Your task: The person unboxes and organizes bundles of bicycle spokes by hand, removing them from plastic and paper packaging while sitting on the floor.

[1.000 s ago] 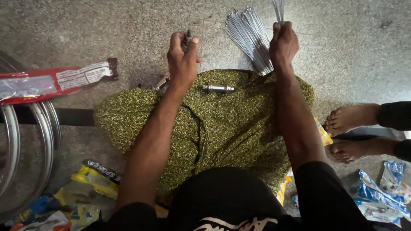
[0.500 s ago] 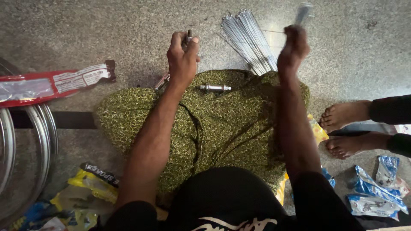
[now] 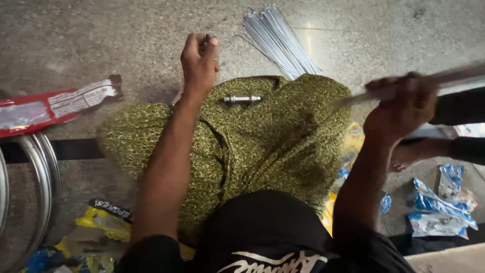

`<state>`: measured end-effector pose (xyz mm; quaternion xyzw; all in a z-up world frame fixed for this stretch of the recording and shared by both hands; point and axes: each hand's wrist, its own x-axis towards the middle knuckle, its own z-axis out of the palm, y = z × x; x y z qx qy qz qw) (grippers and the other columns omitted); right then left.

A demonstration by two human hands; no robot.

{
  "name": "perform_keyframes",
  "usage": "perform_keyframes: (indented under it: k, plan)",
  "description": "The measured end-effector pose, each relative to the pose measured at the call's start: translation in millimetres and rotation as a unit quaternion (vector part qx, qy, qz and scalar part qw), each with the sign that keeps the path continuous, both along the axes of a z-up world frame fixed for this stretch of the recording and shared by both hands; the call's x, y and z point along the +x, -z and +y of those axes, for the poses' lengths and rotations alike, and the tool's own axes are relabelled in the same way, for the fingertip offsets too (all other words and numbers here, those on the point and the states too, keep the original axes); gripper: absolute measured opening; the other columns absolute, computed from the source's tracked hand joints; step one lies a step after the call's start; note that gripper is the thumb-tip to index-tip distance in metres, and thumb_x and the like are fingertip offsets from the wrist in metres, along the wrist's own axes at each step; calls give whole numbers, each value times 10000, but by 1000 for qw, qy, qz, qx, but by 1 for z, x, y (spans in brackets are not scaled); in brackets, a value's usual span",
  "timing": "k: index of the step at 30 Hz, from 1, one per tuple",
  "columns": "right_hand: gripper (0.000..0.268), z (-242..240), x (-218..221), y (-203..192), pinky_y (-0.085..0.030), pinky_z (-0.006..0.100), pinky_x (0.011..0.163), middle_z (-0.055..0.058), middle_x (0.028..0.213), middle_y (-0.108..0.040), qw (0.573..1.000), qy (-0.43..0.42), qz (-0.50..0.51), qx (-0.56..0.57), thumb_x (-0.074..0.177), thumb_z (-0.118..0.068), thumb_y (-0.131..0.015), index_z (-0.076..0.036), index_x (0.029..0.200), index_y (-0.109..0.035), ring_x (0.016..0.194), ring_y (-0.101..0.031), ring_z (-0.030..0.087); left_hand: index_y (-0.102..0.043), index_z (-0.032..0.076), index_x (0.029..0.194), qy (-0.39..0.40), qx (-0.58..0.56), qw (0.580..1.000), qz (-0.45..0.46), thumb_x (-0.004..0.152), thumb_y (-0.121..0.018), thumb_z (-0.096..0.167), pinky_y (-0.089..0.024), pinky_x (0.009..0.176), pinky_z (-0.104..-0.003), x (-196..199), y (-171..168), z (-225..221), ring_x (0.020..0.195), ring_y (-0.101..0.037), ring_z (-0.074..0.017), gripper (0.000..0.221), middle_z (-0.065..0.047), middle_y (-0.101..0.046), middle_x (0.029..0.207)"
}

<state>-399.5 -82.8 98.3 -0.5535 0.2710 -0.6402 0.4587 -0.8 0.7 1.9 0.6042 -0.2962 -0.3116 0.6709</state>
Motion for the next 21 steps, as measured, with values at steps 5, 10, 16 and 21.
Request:
perform_keyframes:
  k: [5, 10, 16, 21]
  plan:
    - [110, 22, -5, 33, -605, 351, 762, 147, 947, -692, 967, 17, 256, 1, 1176, -85, -450, -8, 1245, -487, 818, -710, 262, -596, 38, 980, 62, -2, 996, -64, 1028, -688, 260, -510, 466, -262, -5, 4, -2, 546, -574, -84, 245, -4, -587, 757]
    - [72, 31, -2, 29, -548, 358, 697, 117, 953, -587, 938, 18, 341, -57, 1141, -61, -497, -4, 1180, -516, 752, -615, 241, -604, 42, 958, 72, 12, 994, -84, 1015, -697, 263, -511, 461, -261, -8, 8, -2, 538, -587, -82, 246, -6, -601, 752]
    - [135, 44, 30, 22, -555, 361, 577, 115, 892, -623, 668, -148, 729, 20, 1089, -78, -515, -58, 1035, -636, 705, -611, 242, -551, 66, 968, 81, 27, 989, -121, 1067, -655, 354, -548, 458, -259, -2, 14, -4, 559, -580, -77, 322, -18, -587, 795]
    - [332, 64, 28, 44, -565, 432, 690, 133, 1073, -621, 540, -196, 782, -242, 840, -158, -659, -94, 1166, -660, 880, -614, 273, -522, 61, 1047, 54, 9, 989, -137, 1042, -648, 375, -541, 441, -265, -6, 14, -5, 553, -565, -83, 339, -35, -605, 837]
